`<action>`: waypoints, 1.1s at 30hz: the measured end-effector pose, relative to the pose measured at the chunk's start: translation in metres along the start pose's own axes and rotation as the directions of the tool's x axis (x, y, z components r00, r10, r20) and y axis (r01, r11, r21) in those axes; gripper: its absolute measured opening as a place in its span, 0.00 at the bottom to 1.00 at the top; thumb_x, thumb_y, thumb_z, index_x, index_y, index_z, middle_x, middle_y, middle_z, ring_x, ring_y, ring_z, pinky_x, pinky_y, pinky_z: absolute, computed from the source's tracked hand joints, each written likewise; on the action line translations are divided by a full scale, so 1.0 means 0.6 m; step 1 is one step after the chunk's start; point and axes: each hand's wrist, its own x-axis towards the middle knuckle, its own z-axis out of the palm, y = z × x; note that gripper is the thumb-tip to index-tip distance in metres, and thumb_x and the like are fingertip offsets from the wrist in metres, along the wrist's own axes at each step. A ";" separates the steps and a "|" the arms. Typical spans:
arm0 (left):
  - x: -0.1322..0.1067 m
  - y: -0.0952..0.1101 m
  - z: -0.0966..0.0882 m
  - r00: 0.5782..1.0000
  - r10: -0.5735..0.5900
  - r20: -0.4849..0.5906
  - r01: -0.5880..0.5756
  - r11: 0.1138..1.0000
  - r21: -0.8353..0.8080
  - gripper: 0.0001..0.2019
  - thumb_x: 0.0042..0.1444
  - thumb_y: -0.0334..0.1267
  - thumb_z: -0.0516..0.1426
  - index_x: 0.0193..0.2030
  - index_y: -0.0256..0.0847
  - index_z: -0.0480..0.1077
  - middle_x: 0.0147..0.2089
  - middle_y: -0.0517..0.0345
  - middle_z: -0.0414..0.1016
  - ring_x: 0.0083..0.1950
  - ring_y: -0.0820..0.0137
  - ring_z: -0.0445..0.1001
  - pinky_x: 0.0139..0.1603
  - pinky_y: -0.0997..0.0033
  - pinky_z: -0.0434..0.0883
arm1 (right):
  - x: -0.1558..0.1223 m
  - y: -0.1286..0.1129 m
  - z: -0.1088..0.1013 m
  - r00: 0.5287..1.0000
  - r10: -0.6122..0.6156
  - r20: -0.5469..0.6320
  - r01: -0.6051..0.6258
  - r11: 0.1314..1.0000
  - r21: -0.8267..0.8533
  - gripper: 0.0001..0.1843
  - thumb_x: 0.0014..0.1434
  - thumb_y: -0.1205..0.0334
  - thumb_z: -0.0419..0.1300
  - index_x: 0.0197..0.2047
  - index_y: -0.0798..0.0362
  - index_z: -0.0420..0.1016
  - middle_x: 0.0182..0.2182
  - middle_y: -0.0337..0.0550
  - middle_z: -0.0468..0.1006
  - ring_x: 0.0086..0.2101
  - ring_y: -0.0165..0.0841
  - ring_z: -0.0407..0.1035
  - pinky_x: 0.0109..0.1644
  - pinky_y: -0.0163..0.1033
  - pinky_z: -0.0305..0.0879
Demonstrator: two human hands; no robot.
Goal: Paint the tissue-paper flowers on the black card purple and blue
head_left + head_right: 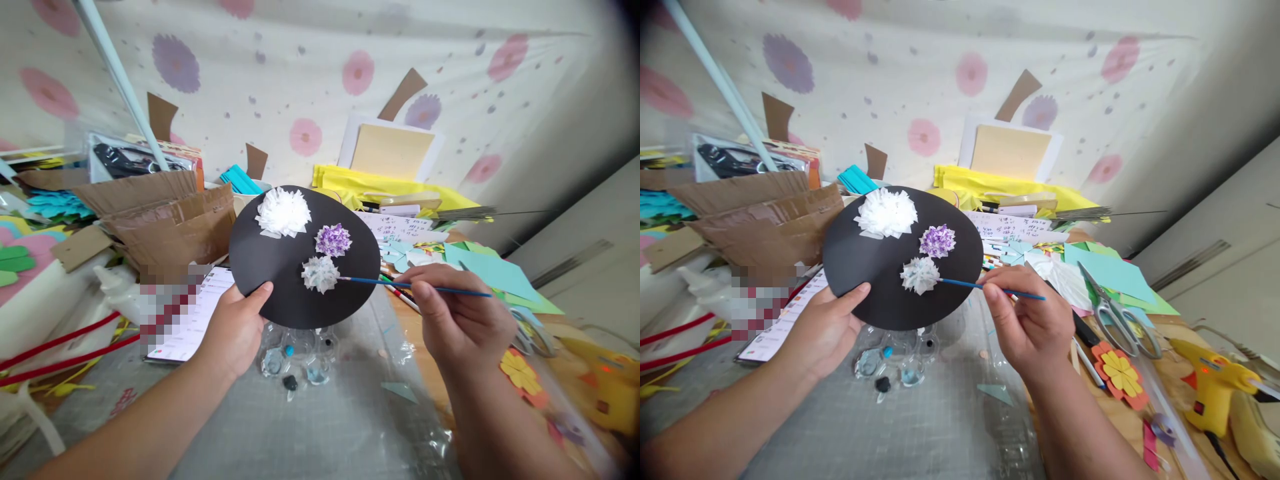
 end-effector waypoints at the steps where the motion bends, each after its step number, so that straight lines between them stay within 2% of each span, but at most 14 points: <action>1: 0.001 0.000 0.000 1.000 -0.001 -0.002 0.001 1.000 0.001 0.25 0.50 0.35 0.67 0.57 0.44 0.75 0.56 0.51 0.80 0.64 0.51 0.71 0.64 0.51 0.69 | 0.000 0.000 0.000 1.000 -0.007 -0.020 0.007 1.000 0.003 0.11 0.60 0.72 0.62 0.41 0.46 0.77 0.31 0.39 0.81 0.35 0.35 0.76 0.41 0.44 0.73; 7: 0.000 0.002 0.000 1.000 -0.009 0.000 0.009 1.000 0.022 0.26 0.52 0.35 0.67 0.59 0.44 0.73 0.56 0.53 0.80 0.64 0.54 0.72 0.62 0.56 0.71 | -0.001 0.004 0.003 0.996 -0.067 0.058 0.069 0.997 -0.018 0.11 0.59 0.73 0.63 0.42 0.48 0.76 0.33 0.40 0.81 0.35 0.35 0.77 0.41 0.45 0.74; 10: -0.002 0.004 0.002 1.000 -0.016 -0.011 0.017 1.000 0.025 0.27 0.51 0.35 0.67 0.60 0.42 0.72 0.56 0.50 0.80 0.61 0.54 0.74 0.62 0.56 0.71 | 0.001 0.004 0.004 0.995 -0.098 -0.023 0.097 0.995 -0.021 0.09 0.59 0.73 0.62 0.40 0.49 0.76 0.30 0.39 0.80 0.33 0.35 0.77 0.38 0.44 0.74; 12: -0.002 0.004 0.001 1.000 -0.017 -0.009 0.017 1.000 0.018 0.28 0.51 0.35 0.67 0.60 0.40 0.72 0.56 0.48 0.80 0.61 0.54 0.74 0.62 0.55 0.70 | 0.002 0.003 0.004 0.995 -0.094 -0.037 0.093 0.995 -0.023 0.09 0.59 0.73 0.62 0.39 0.49 0.76 0.29 0.39 0.80 0.33 0.35 0.77 0.36 0.43 0.74; 17: 0.000 0.001 -0.003 1.000 -0.006 0.008 0.006 1.000 0.019 0.28 0.52 0.36 0.67 0.61 0.41 0.72 0.57 0.49 0.80 0.62 0.54 0.73 0.62 0.56 0.70 | 0.000 0.002 0.002 0.988 -0.115 0.105 0.119 0.992 -0.036 0.12 0.58 0.76 0.62 0.41 0.50 0.75 0.32 0.41 0.81 0.33 0.34 0.77 0.38 0.43 0.74; 21: 0.001 0.002 -0.004 1.000 -0.002 0.012 0.002 1.000 0.023 0.28 0.52 0.36 0.67 0.60 0.42 0.71 0.58 0.50 0.79 0.62 0.55 0.73 0.61 0.56 0.71 | -0.003 0.002 0.001 0.995 -0.080 0.067 0.081 0.997 -0.017 0.12 0.57 0.77 0.62 0.41 0.51 0.75 0.33 0.40 0.80 0.35 0.34 0.76 0.39 0.42 0.73; 26: 0.001 0.003 -0.002 1.000 -0.013 -0.002 0.013 1.000 0.023 0.26 0.50 0.36 0.67 0.58 0.44 0.73 0.58 0.51 0.79 0.63 0.54 0.73 0.59 0.56 0.73 | -0.004 0.000 0.003 0.986 -0.082 0.145 0.088 0.996 -0.034 0.12 0.57 0.76 0.62 0.41 0.51 0.75 0.33 0.41 0.81 0.34 0.34 0.77 0.38 0.42 0.73; 30: 0.000 0.003 -0.003 1.000 -0.009 -0.004 0.009 1.000 0.027 0.26 0.51 0.36 0.67 0.58 0.44 0.73 0.58 0.50 0.79 0.63 0.52 0.73 0.59 0.55 0.74 | -0.003 -0.011 0.004 0.993 -0.098 0.063 0.098 0.995 0.001 0.12 0.57 0.76 0.61 0.41 0.51 0.75 0.32 0.41 0.80 0.34 0.35 0.76 0.37 0.44 0.73; 33: 0.000 0.003 -0.004 1.000 -0.012 -0.006 0.012 1.000 0.029 0.27 0.51 0.36 0.67 0.59 0.44 0.73 0.58 0.49 0.79 0.62 0.51 0.73 0.58 0.54 0.74 | -0.002 -0.015 0.008 0.976 -0.153 0.153 0.158 0.987 -0.016 0.13 0.57 0.78 0.61 0.42 0.52 0.74 0.33 0.43 0.79 0.35 0.35 0.76 0.36 0.44 0.73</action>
